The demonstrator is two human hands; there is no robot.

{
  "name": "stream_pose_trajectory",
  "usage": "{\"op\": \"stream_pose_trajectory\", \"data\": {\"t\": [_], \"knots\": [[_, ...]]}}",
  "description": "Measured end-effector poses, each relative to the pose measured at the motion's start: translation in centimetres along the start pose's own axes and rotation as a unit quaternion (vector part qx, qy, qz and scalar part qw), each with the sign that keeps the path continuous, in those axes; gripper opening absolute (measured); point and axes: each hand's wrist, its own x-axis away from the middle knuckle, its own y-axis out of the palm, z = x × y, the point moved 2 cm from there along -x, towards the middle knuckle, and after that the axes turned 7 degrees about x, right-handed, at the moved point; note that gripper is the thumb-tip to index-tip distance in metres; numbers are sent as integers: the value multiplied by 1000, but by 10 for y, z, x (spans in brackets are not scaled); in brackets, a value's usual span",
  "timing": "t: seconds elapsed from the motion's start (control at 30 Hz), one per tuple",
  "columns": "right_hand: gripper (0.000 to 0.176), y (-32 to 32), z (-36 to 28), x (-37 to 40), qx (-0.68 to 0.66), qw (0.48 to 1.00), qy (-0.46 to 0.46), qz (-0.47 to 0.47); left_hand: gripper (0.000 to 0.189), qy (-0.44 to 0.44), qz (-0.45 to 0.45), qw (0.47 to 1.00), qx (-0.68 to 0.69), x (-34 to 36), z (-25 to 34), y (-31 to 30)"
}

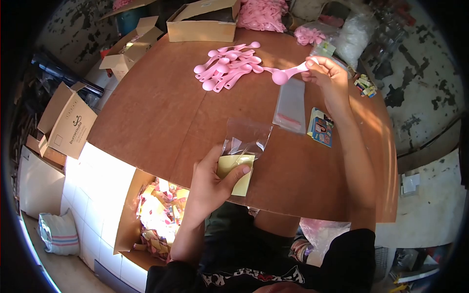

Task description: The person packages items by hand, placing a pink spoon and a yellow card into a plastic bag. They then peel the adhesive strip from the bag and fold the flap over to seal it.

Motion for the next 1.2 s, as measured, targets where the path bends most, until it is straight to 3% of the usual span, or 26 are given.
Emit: {"op": "stream_pose_trajectory", "data": {"t": [0.17, 0.33, 0.43, 0.5, 0.67, 0.77, 0.83, 1.0, 1.07, 1.1, 1.17, 1.2], "knots": [[23, -12, -59, 59, -183, 978, 6, -96, 41, 15, -18, 1000, -20, -1, 0, 16], [23, -5, -76, 86, -203, 971, 20, -123, 42, 15, -33, 999, -19, 3, 7, 28], [22, 0, -75, 93, -104, 987, -15, -124, 43, 55, -49, 995, -62, 5, 14, 30], [20, 5, -78, 99, -79, 979, -1, -190, 44, 34, -47, 996, -70, 5, 16, 31], [16, 26, -83, 115, -84, 985, -22, -148, 44, 44, -56, 994, -79, 8, 21, 38], [14, 28, -87, 121, -12, 990, -41, -133, 43, 43, -55, 996, -61, 9, 20, 41], [16, 31, -86, 123, 98, 978, -162, -91, 42, 46, -51, 996, -49, 10, 21, 41], [16, 36, -79, 131, 2, 982, -135, -135, 47, 81, -59, 994, -43, 10, 18, 42], [13, 30, -88, 134, -22, 982, -39, -185, 52, 105, -63, 992, -18, 11, 21, 44], [13, 23, -95, 133, -21, 981, -40, -187, 57, 127, -66, 990, 7, 11, 22, 44], [13, 7, -113, 131, 6, 980, -181, -89, 61, 169, -41, 984, -22, 10, 22, 39], [13, 8, -116, 130, 7, 979, -182, -91, 66, 214, -20, 975, -52, 8, 24, 36]]}}
